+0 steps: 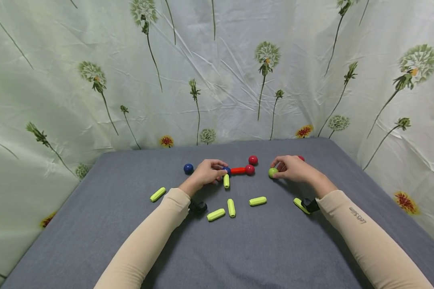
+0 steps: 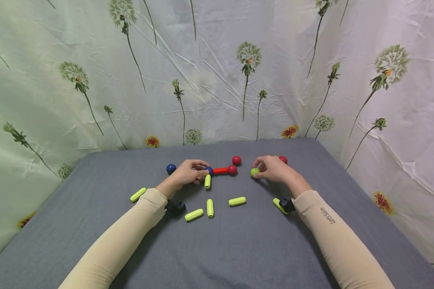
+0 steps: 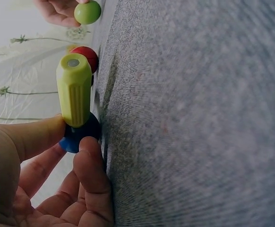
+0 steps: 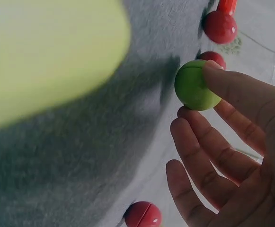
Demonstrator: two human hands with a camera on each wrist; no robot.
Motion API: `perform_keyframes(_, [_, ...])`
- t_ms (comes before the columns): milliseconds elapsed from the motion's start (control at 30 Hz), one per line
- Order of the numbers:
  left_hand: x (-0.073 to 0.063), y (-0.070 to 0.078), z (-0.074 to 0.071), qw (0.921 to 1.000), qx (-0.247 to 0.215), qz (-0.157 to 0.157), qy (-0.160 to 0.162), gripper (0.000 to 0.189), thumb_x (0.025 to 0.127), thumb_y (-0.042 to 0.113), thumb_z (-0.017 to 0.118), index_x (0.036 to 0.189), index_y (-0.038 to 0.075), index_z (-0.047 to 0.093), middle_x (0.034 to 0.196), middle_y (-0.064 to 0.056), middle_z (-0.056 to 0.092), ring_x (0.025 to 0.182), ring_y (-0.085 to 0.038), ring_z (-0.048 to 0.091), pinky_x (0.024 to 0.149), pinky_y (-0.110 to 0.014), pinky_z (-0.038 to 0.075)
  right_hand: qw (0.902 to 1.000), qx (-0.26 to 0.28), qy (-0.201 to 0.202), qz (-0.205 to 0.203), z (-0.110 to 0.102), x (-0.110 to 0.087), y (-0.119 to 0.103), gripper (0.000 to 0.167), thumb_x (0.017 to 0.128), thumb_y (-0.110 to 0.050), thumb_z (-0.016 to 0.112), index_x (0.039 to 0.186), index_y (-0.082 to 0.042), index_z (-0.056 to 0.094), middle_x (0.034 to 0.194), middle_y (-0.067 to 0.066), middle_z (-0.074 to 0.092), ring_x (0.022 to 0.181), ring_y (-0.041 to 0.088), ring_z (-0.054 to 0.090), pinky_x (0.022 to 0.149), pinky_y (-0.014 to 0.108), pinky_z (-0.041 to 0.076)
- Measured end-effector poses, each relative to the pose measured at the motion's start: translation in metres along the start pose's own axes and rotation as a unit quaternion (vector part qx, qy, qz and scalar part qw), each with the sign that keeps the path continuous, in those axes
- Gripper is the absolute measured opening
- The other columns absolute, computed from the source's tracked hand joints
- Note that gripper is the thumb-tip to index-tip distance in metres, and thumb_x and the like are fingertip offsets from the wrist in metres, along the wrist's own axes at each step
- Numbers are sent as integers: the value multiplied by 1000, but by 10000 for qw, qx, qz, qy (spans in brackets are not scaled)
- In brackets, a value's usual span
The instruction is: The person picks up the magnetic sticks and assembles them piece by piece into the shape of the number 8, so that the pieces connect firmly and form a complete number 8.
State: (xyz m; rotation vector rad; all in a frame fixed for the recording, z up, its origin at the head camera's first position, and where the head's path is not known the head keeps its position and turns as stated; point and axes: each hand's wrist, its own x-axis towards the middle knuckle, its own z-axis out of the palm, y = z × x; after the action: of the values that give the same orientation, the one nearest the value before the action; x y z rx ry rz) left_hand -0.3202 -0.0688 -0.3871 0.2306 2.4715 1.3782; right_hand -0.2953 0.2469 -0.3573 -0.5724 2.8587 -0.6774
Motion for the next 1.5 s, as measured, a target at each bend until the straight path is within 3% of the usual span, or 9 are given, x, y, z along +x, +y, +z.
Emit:
perform_keyframes(400, [-2, 0, -1, 10000, -18, 9, -4, 19, 88, 27, 65, 107, 28, 66, 114, -5, 62, 75, -18, 64, 58, -28, 52, 9998, 9, 2, -175, 10, 1, -28, 28, 82, -26, 72, 107, -15, 64, 94, 1, 71, 90, 13, 65, 75, 32, 52])
perform_keyframes(1100, [0, -2, -1, 9999, 91, 82, 21, 21, 88, 28, 65, 109, 28, 66, 112, -5, 64, 73, -17, 64, 57, -28, 52, 9948, 290, -517, -823, 43, 5, -89, 26, 82, -31, 72, 104, -22, 62, 92, -7, 69, 87, 6, 64, 83, 31, 53])
perform_keyframes(1500, [2, -4, -1, 9998, 94, 175, -6, 20, 88, 28, 65, 108, 28, 66, 109, -4, 65, 75, -17, 65, 58, -29, 53, 9905, 491, -595, -1138, 56, 10, -103, 30, 81, -30, 73, 106, -18, 61, 91, -5, 69, 84, 6, 65, 81, 29, 54])
